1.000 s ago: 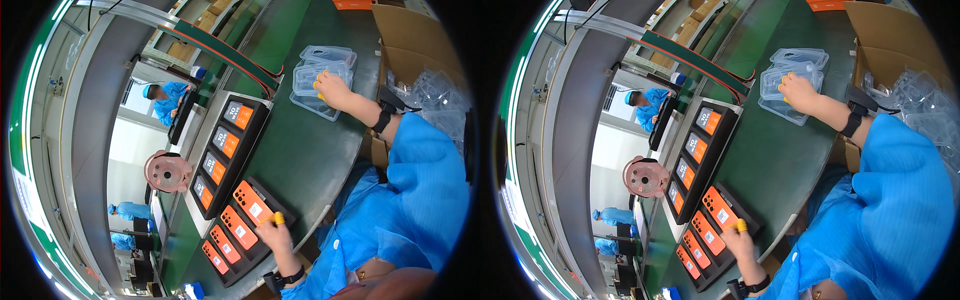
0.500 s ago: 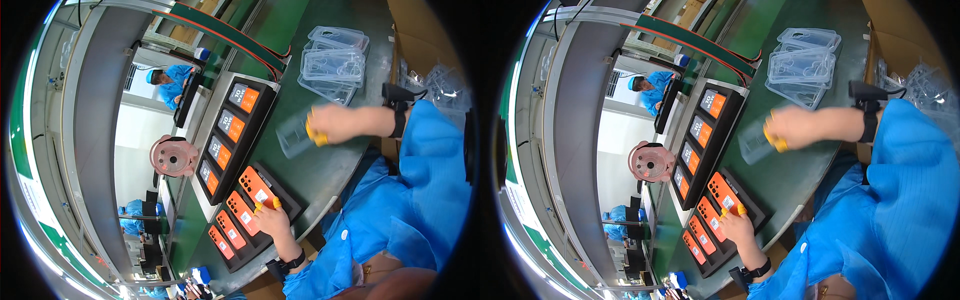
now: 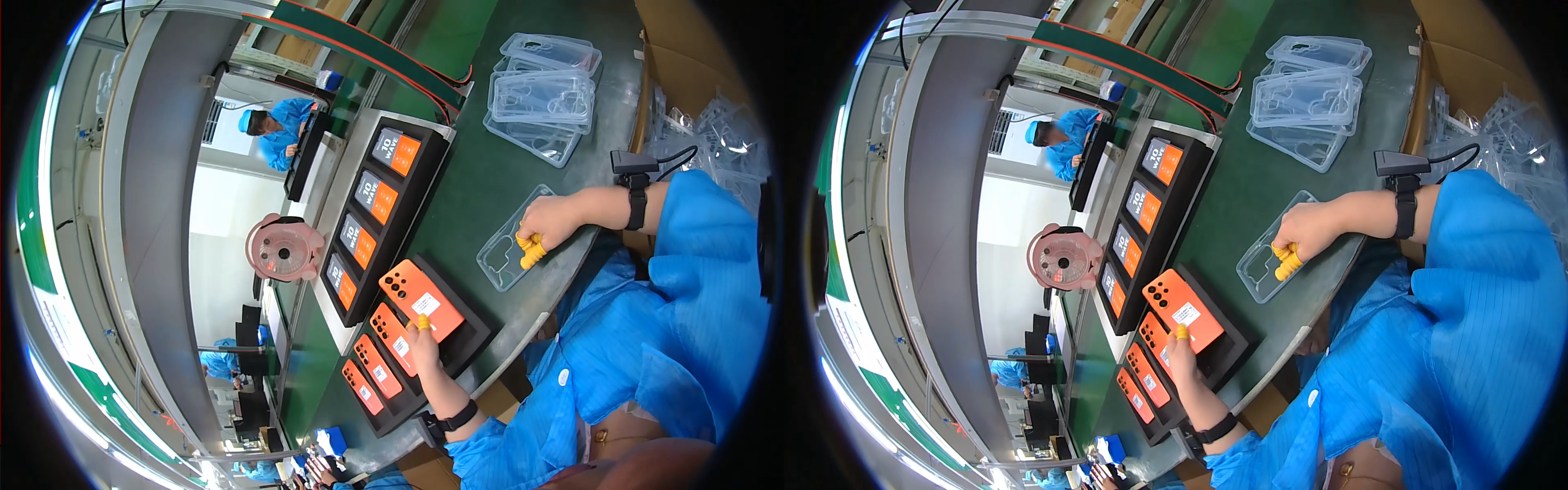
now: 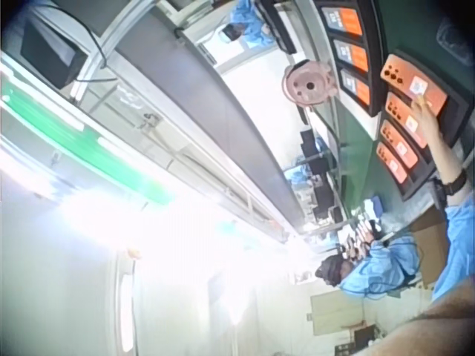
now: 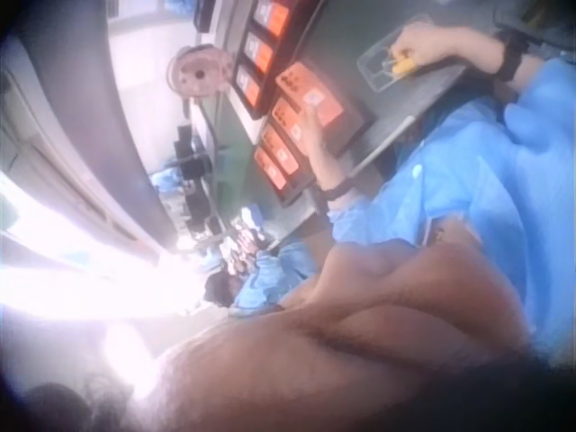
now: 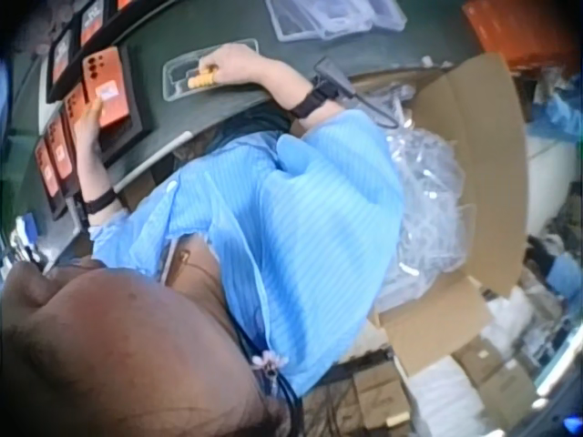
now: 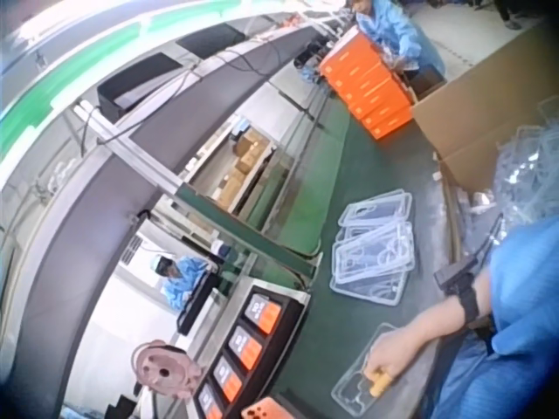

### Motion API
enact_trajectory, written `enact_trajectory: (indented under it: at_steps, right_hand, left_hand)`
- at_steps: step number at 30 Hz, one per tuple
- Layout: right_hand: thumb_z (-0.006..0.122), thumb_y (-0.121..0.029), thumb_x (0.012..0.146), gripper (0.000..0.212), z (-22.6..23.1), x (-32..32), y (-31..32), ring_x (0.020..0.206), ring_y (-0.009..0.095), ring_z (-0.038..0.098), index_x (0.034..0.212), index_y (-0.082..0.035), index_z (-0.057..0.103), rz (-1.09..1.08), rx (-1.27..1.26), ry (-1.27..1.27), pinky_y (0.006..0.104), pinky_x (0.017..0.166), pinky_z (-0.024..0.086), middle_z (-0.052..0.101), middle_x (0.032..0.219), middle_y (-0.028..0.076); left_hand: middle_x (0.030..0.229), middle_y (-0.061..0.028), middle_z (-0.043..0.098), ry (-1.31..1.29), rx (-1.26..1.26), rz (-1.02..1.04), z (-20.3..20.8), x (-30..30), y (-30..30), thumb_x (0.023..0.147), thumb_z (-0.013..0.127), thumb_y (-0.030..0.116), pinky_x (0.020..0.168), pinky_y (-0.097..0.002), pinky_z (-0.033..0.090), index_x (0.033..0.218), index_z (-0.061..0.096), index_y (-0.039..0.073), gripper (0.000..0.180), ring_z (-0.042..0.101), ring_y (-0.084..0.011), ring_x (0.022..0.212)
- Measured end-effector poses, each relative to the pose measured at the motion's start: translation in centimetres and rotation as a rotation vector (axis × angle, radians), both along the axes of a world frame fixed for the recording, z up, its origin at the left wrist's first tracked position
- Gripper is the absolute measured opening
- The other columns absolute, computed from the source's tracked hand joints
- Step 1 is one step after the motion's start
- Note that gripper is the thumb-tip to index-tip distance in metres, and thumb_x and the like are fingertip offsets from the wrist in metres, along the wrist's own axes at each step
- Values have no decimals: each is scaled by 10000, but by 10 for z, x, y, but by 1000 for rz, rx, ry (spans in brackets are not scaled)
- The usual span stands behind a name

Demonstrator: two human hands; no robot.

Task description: Placing clear phone cases onto test jigs and inserting smartphones into cases for inspection or assembly.

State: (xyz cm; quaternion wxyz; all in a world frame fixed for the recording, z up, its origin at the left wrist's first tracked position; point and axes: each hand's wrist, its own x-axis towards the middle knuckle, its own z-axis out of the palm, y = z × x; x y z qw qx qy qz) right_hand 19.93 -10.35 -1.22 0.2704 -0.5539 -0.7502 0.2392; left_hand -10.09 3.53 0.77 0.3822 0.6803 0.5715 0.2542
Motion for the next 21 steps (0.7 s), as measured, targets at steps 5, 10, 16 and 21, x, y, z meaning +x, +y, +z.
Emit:
enact_trajectory:
  at_steps: [5,10,16,21]
  right_hand:
    - [548,-411,758,363,5,0,-4,639,263,541,784,-50,569,-73,-1,212,334,587,410,562,660,123]
    - [488,-396,811,466,6,-36,32,903,221,504,988,35,482,-266,219,685,301,748,387,535,963,166]
    - [603,-283,740,299,32,-23,19,671,158,531,825,-1,552,-418,392,534,292,583,417,559,718,75]
    - [664,-219,593,198,46,-5,-7,577,200,485,689,-67,580,-246,821,-58,297,476,415,486,612,21]
  left_hand:
    - [1029,-119,523,-628,-129,-74,24,16,-11,848,421,153,795,-316,431,1076,442,-37,298,535,-197,914]
    - [1085,-94,489,-721,-102,-368,16,78,-50,860,425,156,845,-285,383,1155,392,-23,347,494,-168,970]
    - [1059,-161,427,54,482,-681,1,89,-30,688,652,191,845,-348,344,1116,381,-42,558,436,-276,944]
    - [1093,-210,403,319,514,-803,18,103,-49,513,759,235,868,-365,342,1145,347,-45,805,396,-338,1027]
